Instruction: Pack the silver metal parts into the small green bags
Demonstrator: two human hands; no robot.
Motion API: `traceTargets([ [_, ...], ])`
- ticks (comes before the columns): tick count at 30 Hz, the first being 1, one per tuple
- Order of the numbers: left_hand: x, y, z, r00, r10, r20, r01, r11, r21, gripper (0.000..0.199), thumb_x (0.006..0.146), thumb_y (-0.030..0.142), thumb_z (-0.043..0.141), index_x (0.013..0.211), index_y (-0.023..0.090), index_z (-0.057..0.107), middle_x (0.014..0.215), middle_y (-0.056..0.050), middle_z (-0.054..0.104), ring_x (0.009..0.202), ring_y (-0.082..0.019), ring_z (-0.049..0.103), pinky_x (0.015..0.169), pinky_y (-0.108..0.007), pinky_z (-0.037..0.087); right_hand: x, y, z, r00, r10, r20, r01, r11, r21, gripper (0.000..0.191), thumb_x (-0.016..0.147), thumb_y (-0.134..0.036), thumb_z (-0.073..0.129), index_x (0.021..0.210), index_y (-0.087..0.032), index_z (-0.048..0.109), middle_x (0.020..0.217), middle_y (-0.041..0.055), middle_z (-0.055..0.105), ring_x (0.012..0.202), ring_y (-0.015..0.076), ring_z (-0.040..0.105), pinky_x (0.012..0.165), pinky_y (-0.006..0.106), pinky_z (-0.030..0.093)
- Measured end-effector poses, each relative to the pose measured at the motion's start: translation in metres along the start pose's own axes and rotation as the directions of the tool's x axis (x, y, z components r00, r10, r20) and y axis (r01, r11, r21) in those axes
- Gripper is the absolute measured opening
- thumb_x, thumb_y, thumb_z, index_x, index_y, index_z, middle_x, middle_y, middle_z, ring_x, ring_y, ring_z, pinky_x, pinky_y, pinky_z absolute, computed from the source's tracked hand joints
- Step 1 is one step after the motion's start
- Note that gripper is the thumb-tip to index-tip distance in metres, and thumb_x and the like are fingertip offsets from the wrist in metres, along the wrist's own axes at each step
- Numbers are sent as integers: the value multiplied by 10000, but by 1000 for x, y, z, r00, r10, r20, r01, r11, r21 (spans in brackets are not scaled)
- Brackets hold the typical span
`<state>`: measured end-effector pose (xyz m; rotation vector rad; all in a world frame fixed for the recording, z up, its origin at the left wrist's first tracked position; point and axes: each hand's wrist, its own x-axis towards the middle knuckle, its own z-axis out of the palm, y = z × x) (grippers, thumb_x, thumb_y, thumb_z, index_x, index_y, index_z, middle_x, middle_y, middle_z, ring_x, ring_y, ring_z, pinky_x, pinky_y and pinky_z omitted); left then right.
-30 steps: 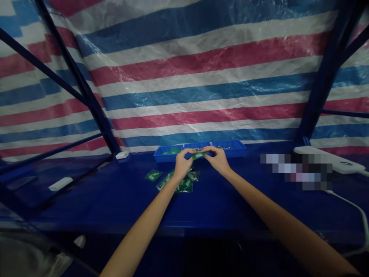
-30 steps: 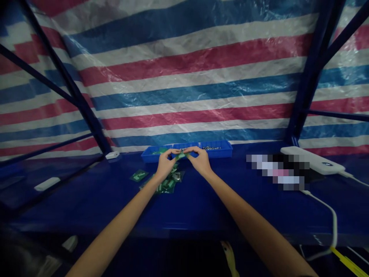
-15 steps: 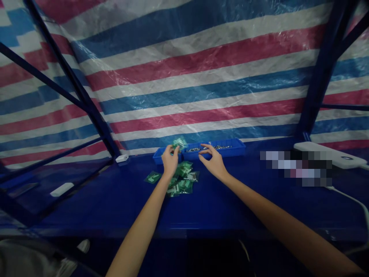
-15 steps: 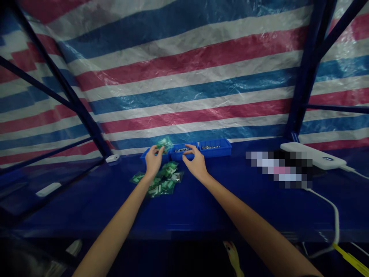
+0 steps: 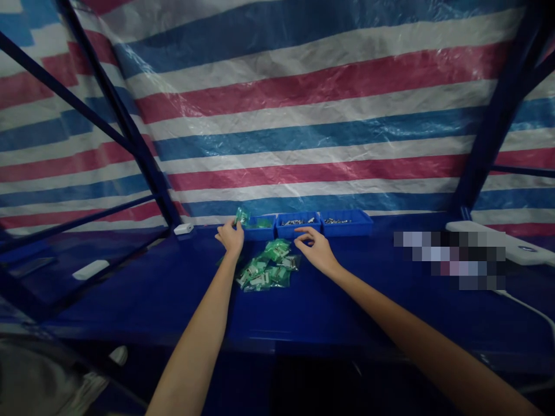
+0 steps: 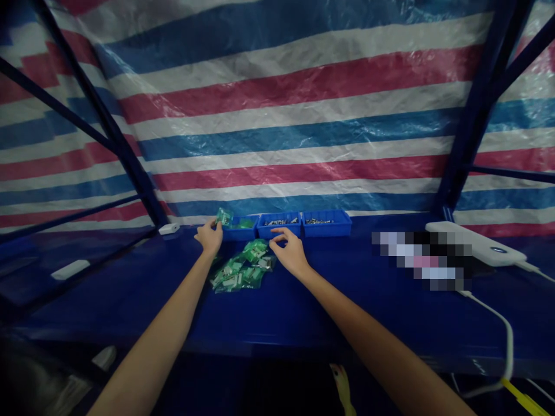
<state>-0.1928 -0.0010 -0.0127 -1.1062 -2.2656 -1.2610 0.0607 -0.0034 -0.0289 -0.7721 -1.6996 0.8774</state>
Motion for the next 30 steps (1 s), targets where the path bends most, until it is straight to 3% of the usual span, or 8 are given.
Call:
traceTargets([
  [7, 3, 1, -2, 986, 72, 151, -90, 989, 118, 329, 787, 294, 492, 1066, 189, 629, 913, -103, 680, 1029, -328, 498, 870, -463, 342, -2, 2, 2, 998, 16, 60, -13, 999, -51, 238, 709, -236, 546, 928, -199, 632, 757, 2, 677, 806, 164, 625, 720, 293, 443],
  [10, -1, 5, -5, 987, 69, 147, -92, 984, 154, 429, 799, 259, 463, 1217, 182, 521, 957, -98, 669, 1040, -314, 488, 876, -449, 347, -1, 8, 4, 994, -1, 106, 12, 995, -101, 207, 711, -237, 562, 894, -196, 650, 809, 15, 684, 818, 160, 624, 749, 297, 448],
  [13, -7, 9, -7, 988, 118, 96, -136, 967, 213, 462, 813, 251, 434, 1265, 163, 462, 1139, -131, 593, 1075, -312, 461, 875, -446, 350, -2, 14, 4, 986, -23, 167, 59, 975, -214, 221, 709, -292, 598, 901, -203, 658, 892, 36, 675, 873, 173, 604, 802, 323, 439],
  [15, -10, 12, -7, 973, 202, 109, -223, 945, 240, 421, 831, 277, 416, 1233, 180, 491, 1205, -125, 554, 1084, -311, 452, 875, -450, 348, -4, 14, 3, 979, -24, 200, 90, 941, -326, 285, 689, -372, 633, 929, -220, 658, 946, 44, 658, 935, 199, 575, 835, 355, 423],
  [17, -13, 12, -6, 940, 281, 192, -323, 916, 240, 362, 856, 322, 385, 1153, 203, 553, 1172, -103, 581, 1074, -304, 459, 885, -462, 336, -7, 11, 2, 973, -2, 229, 101, 900, -424, 381, 653, -461, 659, 964, -241, 650, 984, 45, 642, 982, 224, 548, 861, 389, 400],
  [21, -16, 10, -2, 899, 295, 323, -382, 889, 251, 394, 894, 377, 301, 964, 189, 639, 1055, -101, 641, 1072, -311, 463, 928, -503, 284, -12, 3, -1, 965, 73, 252, 79, 835, -545, 539, 592, -596, 659, 999, -243, 646, 1024, 68, 614, 1030, 260, 517, 887, 433, 361],
  [25, -19, 13, -5, 906, 322, 275, -384, 898, 215, 373, 894, 366, 316, 972, 181, 630, 1076, -109, 633, 1076, -302, 467, 943, -498, 265, -11, 2, -3, 962, 105, 252, 69, 800, -596, 540, 578, -625, 652, 944, -229, 673, 1020, 85, 597, 1032, 272, 517, 879, 426, 356],
  [30, -31, 40, -18, 890, 433, 141, -440, 898, 21, 292, 884, 348, 364, 950, 219, 619, 1031, -65, 635, 1033, -249, 495, 916, -443, 298, -7, 7, -3, 973, 60, 224, 82, 815, -574, 420, 558, -517, 712, 863, -234, 661, 943, 55, 625, 956, 245, 555, 815, 368, 382],
])
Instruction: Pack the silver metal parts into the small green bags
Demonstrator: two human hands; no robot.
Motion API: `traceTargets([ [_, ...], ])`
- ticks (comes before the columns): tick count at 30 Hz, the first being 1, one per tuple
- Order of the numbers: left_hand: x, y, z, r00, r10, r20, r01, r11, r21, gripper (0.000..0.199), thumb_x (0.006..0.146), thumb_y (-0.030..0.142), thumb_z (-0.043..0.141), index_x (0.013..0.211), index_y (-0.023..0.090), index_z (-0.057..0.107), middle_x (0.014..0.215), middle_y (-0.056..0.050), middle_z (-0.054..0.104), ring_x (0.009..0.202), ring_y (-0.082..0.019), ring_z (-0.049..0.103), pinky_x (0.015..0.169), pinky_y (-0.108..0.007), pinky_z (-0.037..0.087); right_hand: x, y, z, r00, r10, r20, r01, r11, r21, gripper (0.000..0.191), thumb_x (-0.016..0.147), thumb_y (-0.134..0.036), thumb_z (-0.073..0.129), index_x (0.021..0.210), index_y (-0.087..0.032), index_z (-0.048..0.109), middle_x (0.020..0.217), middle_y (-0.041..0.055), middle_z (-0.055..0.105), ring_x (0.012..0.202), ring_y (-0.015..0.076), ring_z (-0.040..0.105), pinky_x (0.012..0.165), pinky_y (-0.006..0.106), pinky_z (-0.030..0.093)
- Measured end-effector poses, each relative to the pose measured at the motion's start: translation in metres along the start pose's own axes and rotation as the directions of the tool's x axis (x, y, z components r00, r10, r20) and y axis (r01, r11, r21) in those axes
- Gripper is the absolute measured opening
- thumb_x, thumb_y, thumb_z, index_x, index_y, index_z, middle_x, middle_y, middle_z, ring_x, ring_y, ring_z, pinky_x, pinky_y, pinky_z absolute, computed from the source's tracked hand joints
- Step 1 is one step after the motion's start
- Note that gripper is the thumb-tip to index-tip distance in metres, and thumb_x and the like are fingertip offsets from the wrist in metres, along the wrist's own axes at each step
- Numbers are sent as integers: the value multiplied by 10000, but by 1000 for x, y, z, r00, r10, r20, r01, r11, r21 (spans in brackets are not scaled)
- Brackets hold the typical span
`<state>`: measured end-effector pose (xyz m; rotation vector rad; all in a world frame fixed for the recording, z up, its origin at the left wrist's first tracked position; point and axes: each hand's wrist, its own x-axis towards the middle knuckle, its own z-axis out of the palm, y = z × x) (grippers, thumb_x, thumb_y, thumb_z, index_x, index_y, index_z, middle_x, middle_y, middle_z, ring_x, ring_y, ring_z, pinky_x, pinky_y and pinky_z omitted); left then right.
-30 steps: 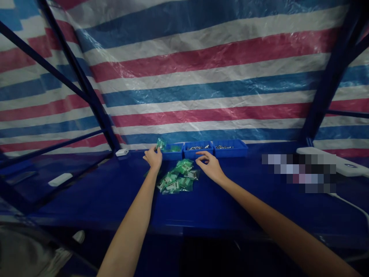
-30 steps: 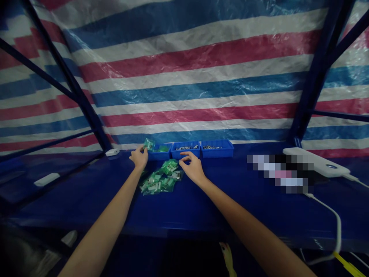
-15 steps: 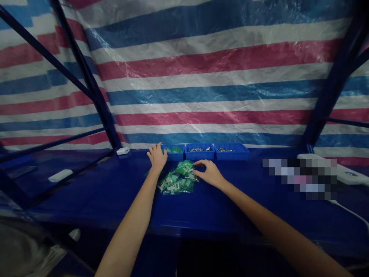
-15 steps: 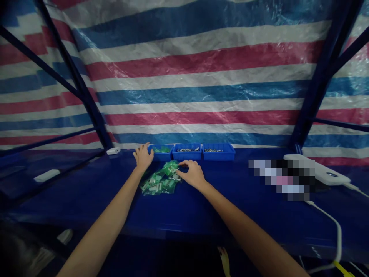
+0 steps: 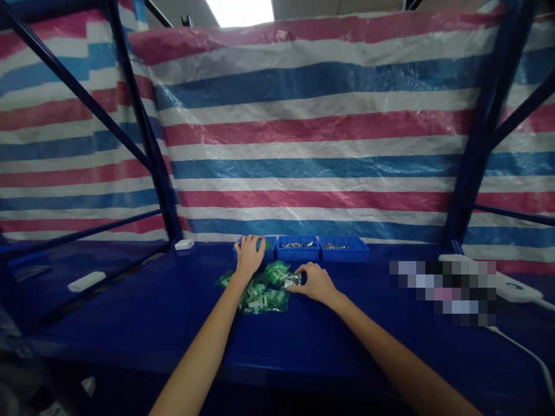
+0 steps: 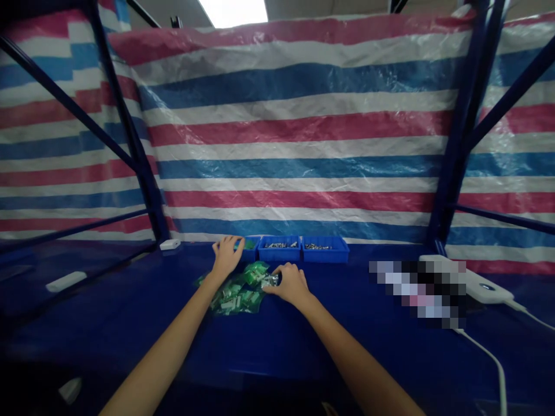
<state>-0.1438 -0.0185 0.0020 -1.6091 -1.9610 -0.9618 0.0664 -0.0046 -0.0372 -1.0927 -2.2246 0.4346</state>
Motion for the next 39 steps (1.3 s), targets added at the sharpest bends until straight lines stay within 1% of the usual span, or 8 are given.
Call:
traceTargets([
  [3, -5, 21, -5, 986, 150, 72, -139, 981, -136, 287, 883, 351, 368, 889, 226, 627, 957, -35, 652, 965, -217, 529, 882, -402, 334, 3, 4, 2, 998, 25, -64, -18, 994, 104, 322, 588, -364, 709, 869, -240, 615, 847, 11, 656, 807, 190, 596, 683, 287, 403],
  [7, -13, 35, 1, 912, 318, 260, -235, 923, -304, 297, 863, 375, 397, 835, 212, 643, 884, -37, 665, 865, -191, 570, 823, -334, 389, 12, 15, 5, 971, 140, -195, -69, 940, 334, 187, 636, -296, 639, 808, -242, 589, 713, -30, 660, 626, 142, 595, 556, 233, 394],
  [13, -15, 39, 9, 907, 272, 320, -51, 828, -559, 382, 844, 456, 399, 827, 178, 660, 794, -47, 669, 713, -178, 598, 689, -287, 444, 27, 24, 9, 907, 304, -291, -33, 742, 670, 304, 585, -400, 672, 794, -189, 605, 736, 28, 680, 639, 179, 626, 596, 281, 479],
  [17, -15, 46, 9, 911, 187, 369, 137, 706, -695, 405, 821, 498, 432, 928, 166, 638, 780, -31, 652, 574, -133, 570, 584, -258, 444, 30, 18, 12, 916, 335, -220, -3, 554, 833, 410, 493, -357, 747, 829, -166, 611, 703, 43, 691, 634, 191, 643, 599, 292, 506],
  [21, -15, 51, 13, 941, 175, 289, 113, 643, -757, 322, 757, 455, 558, 871, 164, 634, 811, -32, 656, 659, -135, 579, 618, -245, 448, 27, 10, 10, 942, 296, -156, 2, 460, 888, 449, 453, -337, 777, 829, -161, 607, 691, 49, 698, 632, 199, 653, 628, 310, 516],
  [28, -13, 53, 13, 984, 101, 145, 37, 685, -727, 239, 704, 389, 633, 756, 156, 648, 767, -35, 632, 697, -141, 567, 604, -250, 430, 22, 1, 0, 925, 229, -303, 119, 583, 804, 333, 565, -333, 705, 843, -158, 648, 811, 73, 708, 770, 218, 657, 722, 337, 504],
  [34, -13, 51, 9, 979, 185, 80, -74, 698, -712, 191, 669, 361, 694, 726, 178, 689, 904, -65, 605, 855, -171, 570, 642, -259, 430, 15, 2, -10, 880, 134, -456, 176, 799, 575, 141, 692, -281, 598, 761, -204, 693, 974, 66, 681, 953, 233, 595, 769, 341, 458],
  [39, -12, 49, 6, 974, 214, 70, -108, 716, -690, 142, 671, 323, 695, 735, 197, 696, 1042, -72, 609, 984, -206, 557, 705, -285, 436, 13, 2, -12, 858, 85, -507, 213, 839, 500, 139, 708, -296, 612, 777, -217, 704, 989, 63, 676, 992, 232, 576, 896, 381, 401],
])
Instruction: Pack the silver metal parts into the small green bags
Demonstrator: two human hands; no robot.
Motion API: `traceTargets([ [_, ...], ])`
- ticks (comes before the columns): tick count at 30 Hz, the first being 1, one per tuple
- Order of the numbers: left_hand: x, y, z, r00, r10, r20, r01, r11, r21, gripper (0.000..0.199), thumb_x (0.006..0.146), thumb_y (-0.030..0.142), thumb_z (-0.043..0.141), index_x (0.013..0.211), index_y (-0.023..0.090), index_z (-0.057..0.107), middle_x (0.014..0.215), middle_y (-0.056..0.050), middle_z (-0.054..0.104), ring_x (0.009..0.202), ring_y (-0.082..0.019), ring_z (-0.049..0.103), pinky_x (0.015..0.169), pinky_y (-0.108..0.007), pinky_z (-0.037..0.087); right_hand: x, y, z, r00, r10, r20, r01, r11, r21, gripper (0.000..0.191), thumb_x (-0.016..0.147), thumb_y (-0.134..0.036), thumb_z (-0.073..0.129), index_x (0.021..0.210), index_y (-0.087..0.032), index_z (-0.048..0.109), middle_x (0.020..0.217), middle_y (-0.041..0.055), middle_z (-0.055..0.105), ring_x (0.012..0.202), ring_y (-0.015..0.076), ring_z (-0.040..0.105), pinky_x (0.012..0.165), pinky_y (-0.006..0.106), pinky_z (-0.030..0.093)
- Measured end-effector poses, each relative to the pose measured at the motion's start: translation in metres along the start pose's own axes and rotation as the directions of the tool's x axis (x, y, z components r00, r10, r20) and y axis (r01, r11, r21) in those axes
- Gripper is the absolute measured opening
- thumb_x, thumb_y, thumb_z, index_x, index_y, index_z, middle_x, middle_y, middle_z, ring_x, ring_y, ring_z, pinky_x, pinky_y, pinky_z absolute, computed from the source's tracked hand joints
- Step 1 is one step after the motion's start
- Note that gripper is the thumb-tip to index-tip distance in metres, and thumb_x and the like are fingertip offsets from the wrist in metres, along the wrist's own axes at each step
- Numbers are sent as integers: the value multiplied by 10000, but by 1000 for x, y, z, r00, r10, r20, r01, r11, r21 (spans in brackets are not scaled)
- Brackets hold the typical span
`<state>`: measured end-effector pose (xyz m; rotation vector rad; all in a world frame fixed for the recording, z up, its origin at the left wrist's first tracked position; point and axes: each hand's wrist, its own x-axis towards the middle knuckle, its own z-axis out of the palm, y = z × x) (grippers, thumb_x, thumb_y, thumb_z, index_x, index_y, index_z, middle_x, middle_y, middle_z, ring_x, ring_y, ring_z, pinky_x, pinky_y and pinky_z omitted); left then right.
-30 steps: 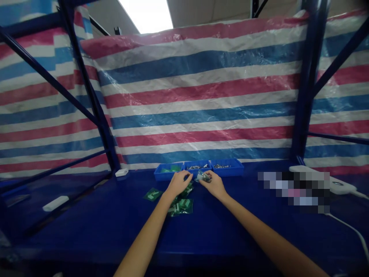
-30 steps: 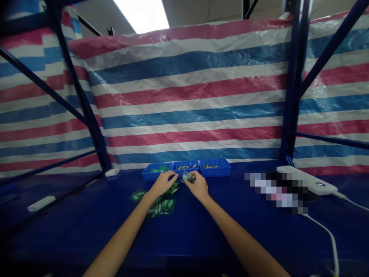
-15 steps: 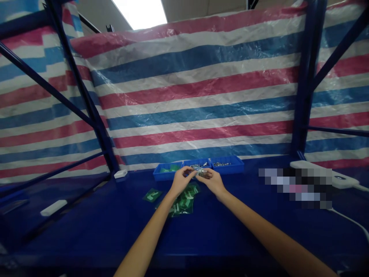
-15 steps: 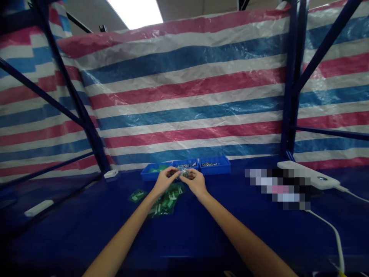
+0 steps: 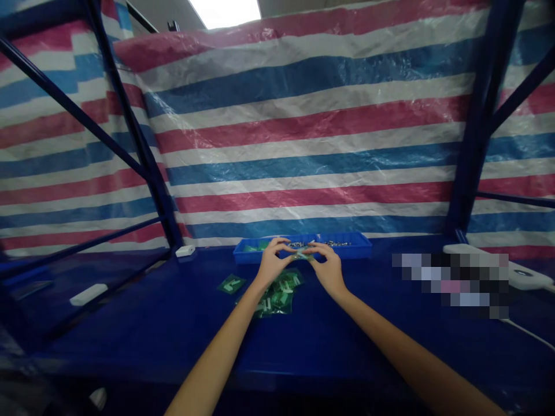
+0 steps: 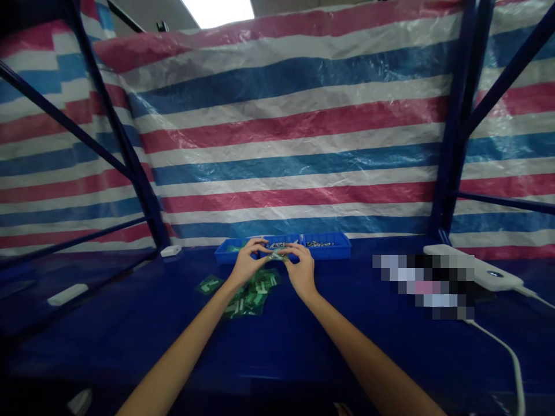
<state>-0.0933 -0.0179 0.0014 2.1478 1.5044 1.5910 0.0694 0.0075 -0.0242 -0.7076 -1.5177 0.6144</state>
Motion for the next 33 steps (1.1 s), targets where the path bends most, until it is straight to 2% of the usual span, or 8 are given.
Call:
traceTargets([
  [5, 2, -4, -2, 994, -106, 16, 107, 993, -54, 186, 704, 332, 648, 778, 162, 657, 836, -61, 678, 831, -193, 619, 711, -297, 461, -2, -2, 6, 987, 162, 22, -163, 980, 116, 568, 697, -437, 623, 1183, -153, 540, 750, 47, 691, 802, 214, 636, 742, 333, 462],
  [9, 8, -22, -13, 968, -213, -134, 193, 970, -147, 205, 765, 326, 552, 873, 155, 585, 751, -35, 670, 676, -157, 638, 672, -280, 488, -3, 2, 8, 976, 208, 61, -214, 969, 121, 545, 707, -461, 605, 1151, -152, 534, 731, 48, 692, 790, 216, 642, 716, 323, 468],
  [14, 11, -56, -42, 783, -324, -531, 322, 941, -100, 249, 789, 328, 483, 961, 161, 552, 764, -38, 657, 598, -142, 628, 629, -267, 486, -4, 3, 7, 971, 218, 101, -231, 964, 132, 443, 728, -464, 585, 1044, -154, 566, 706, 55, 693, 772, 219, 651, 703, 311, 469],
  [16, 10, -67, -52, 704, -346, -621, 397, 916, -60, 254, 787, 328, 476, 966, 169, 560, 782, -44, 663, 622, -151, 638, 655, -276, 487, -4, 1, 8, 970, 221, 105, -233, 965, 123, 422, 731, -475, 576, 1010, -158, 576, 682, 50, 688, 752, 217, 653, 691, 306, 469],
  [18, 8, -72, -58, 669, -335, -663, 456, 890, 9, 242, 784, 316, 477, 963, 180, 570, 799, -47, 672, 691, -166, 650, 717, -293, 482, -5, 0, 8, 968, 224, 116, -237, 965, 111, 404, 733, -478, 571, 983, -161, 584, 658, 42, 682, 742, 216, 655, 680, 300, 467],
  [22, 3, -73, -59, 694, -291, -658, 521, 834, 180, 230, 782, 275, 480, 984, 203, 563, 819, -44, 685, 835, -197, 644, 828, -340, 433, -7, 0, 9, 965, 220, 140, -237, 964, 119, 368, 740, -461, 565, 953, -162, 595, 627, 36, 673, 733, 218, 656, 661, 296, 462],
  [27, 0, -67, -55, 774, -258, -578, 536, 753, 382, 281, 790, 233, 451, 1064, 183, 490, 864, -62, 675, 950, -245, 592, 873, -418, 367, -8, -2, 10, 957, 222, 187, -246, 962, 116, 303, 750, -417, 550, 909, -166, 611, 616, 31, 663, 718, 208, 649, 665, 292, 455],
  [33, -1, -67, -51, 883, -243, -402, 460, 619, 636, 246, 819, 171, 373, 917, 207, 596, 925, -92, 667, 976, -286, 524, 851, -440, 340, -14, 1, 9, 922, 128, 365, -74, 985, -158, 172, 723, -321, 566, 803, -220, 680, 841, 23, 685, 823, 186, 613, 771, 318, 440],
])
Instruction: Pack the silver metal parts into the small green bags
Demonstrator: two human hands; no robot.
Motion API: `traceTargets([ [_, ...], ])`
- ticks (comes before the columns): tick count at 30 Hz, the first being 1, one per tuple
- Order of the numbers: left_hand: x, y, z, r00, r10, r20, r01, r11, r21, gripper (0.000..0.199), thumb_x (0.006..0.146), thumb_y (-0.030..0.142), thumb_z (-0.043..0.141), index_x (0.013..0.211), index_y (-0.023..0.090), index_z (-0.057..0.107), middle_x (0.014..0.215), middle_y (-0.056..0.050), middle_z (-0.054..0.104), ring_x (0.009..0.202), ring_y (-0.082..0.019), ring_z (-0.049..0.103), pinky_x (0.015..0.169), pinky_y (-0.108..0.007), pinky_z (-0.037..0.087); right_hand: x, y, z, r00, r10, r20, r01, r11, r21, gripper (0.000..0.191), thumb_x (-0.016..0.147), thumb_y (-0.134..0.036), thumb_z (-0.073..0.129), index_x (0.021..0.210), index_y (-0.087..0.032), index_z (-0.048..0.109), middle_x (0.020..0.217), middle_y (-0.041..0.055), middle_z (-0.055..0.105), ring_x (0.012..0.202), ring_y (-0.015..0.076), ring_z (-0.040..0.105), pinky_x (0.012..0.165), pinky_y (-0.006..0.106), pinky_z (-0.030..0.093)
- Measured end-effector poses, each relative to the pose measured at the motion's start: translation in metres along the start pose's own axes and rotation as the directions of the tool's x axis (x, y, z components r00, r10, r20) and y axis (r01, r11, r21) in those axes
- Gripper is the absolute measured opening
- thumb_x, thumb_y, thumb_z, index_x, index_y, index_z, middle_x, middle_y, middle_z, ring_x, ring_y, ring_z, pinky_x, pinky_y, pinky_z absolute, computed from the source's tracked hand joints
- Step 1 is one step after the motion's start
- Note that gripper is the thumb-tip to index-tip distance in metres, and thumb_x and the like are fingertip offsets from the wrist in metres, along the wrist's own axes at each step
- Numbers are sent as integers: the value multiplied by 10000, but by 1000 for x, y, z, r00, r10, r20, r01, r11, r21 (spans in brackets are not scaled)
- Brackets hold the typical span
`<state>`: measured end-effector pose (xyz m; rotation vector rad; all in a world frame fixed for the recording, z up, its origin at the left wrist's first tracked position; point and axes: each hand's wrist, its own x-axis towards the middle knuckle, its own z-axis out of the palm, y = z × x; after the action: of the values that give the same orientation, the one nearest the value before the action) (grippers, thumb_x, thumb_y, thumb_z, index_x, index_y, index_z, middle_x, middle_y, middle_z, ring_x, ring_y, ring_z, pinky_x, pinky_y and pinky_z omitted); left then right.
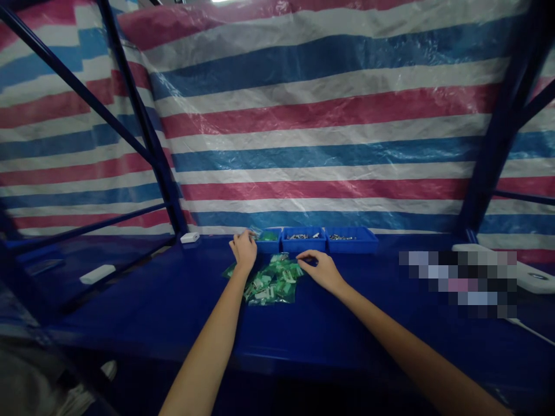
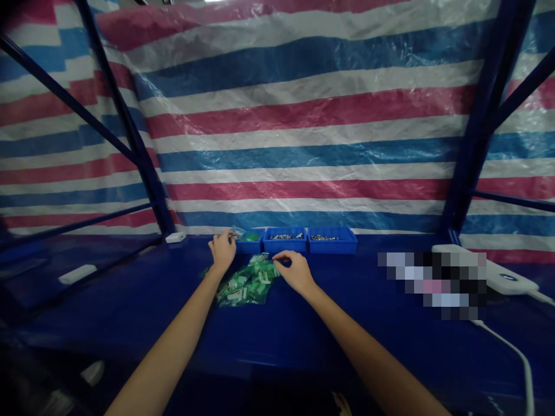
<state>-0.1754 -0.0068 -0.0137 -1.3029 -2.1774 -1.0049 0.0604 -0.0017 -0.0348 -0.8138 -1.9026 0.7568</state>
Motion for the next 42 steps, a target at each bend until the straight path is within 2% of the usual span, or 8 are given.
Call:
traceTargets([
  [4, -1, -2, 3, 999, 42, 31, -44, 996, 81, 328, 850, 189, 330, 982, 204, 630, 948, -105, 673, 982, -298, 508, 840, -454, 340, -4, 6, 3, 994, -45, 96, 63, 977, -202, 218, 723, -365, 598, 898, -260, 675, 1005, 25, 656, 992, 216, 553, 876, 383, 384],
  [12, -5, 1, 3, 995, 73, 63, -84, 974, 209, 400, 869, 335, 329, 892, 149, 683, 1202, -172, 548, 1100, -343, 449, 888, -502, 332, -8, 8, 4, 977, -46, 209, 106, 952, -286, 419, 722, -482, 609, 1088, -279, 609, 1145, 44, 610, 1103, 241, 494, 925, 426, 322],
  [18, -8, 1, 2, 994, 76, 78, -88, 980, 177, 394, 871, 377, 338, 898, 148, 658, 1373, -158, 406, 1200, -381, 369, 925, -548, 302, -8, 4, -1, 970, 15, 241, 66, 943, -326, 455, 715, -516, 604, 1105, -281, 600, 1125, 56, 609, 1075, 254, 512, 913, 429, 324],
  [23, -15, 24, -13, 983, 183, 6, -183, 983, 22, 285, 868, 339, 385, 951, 202, 621, 1354, -115, 435, 1193, -318, 383, 937, -514, 302, -6, 6, -3, 972, 40, 230, 44, 936, -349, 502, 692, -528, 619, 1117, -264, 587, 1088, 66, 618, 1064, 256, 520, 896, 415, 337],
  [28, -23, 50, -29, 891, 454, 5, -449, 882, -144, 256, 868, 314, 397, 853, 219, 633, 1150, -68, 571, 1062, -232, 473, 876, -397, 350, -2, 3, -6, 980, 74, 183, -7, 941, -339, 532, 637, -481, 690, 1105, -255, 581, 1025, 46, 644, 1001, 227, 561, 866, 376, 367],
  [31, -23, 55, -30, 834, 549, 55, -532, 826, -186, 291, 867, 323, 388, 787, 202, 639, 1029, -65, 613, 983, -220, 507, 837, -375, 354, -1, 1, -9, 986, 106, 132, -65, 957, -283, 538, 584, -430, 746, 1066, -249, 592, 991, 33, 642, 931, 195, 585, 824, 344, 402],
  [35, -19, 56, -24, 779, 611, 141, -570, 783, -249, 347, 858, 382, 369, 734, 192, 631, 842, -46, 649, 849, -197, 556, 791, -342, 366, 3, 4, -8, 988, 129, 89, -112, 979, -172, 568, 534, -355, 791, 1052, -236, 592, 941, 24, 629, 818, 158, 590, 742, 306, 452],
  [42, -16, 62, -7, 680, 670, 297, -557, 736, -384, 364, 801, 477, 412, 719, 205, 641, 775, -32, 683, 736, -181, 596, 696, -265, 405, 13, 13, -3, 986, 165, 14, -165, 982, 94, 594, 533, -250, 783, 1082, -236, 558, 822, -23, 610, 626, 98, 574, 596, 234, 491],
])
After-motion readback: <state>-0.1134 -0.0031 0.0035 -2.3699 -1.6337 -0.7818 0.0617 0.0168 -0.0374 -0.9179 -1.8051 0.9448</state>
